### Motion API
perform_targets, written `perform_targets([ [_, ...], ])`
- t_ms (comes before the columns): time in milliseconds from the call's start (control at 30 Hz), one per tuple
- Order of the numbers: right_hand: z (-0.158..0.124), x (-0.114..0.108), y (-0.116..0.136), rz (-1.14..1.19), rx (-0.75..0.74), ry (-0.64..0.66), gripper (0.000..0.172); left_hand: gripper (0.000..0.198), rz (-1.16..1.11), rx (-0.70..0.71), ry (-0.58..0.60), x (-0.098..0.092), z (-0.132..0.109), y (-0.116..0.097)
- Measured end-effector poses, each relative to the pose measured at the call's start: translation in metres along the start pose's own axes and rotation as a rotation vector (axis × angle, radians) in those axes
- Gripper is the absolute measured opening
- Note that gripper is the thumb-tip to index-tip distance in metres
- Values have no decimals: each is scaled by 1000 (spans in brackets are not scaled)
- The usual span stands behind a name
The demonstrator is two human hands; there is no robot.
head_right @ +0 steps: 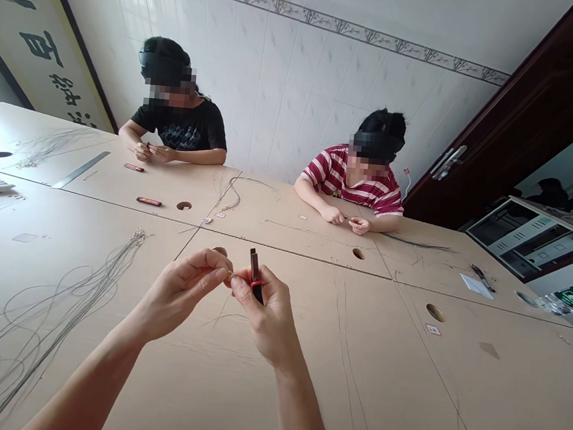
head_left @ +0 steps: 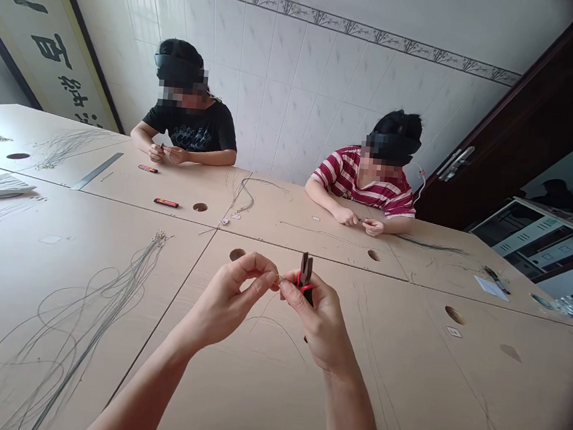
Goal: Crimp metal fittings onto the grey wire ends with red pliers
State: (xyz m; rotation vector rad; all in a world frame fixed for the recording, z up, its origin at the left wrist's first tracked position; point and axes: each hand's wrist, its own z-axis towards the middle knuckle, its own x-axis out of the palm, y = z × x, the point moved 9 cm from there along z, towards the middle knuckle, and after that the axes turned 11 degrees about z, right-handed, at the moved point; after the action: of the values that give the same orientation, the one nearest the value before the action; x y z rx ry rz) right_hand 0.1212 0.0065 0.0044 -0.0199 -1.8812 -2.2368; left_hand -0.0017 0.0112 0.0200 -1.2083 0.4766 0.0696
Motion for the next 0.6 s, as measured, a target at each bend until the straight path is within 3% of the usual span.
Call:
perform_targets([
  [167, -2, -4, 3, -130, -30, 10, 17, 21, -1, -37, 2, -5, -1, 3],
  [433, -2, -9, 21, -165, -192, 22, 9, 20, -764, -275, 364, 28, -5, 13],
  [600, -1, 4, 22, -78, -189, 89, 9, 16, -770, -367, 327, 35, -5, 26],
])
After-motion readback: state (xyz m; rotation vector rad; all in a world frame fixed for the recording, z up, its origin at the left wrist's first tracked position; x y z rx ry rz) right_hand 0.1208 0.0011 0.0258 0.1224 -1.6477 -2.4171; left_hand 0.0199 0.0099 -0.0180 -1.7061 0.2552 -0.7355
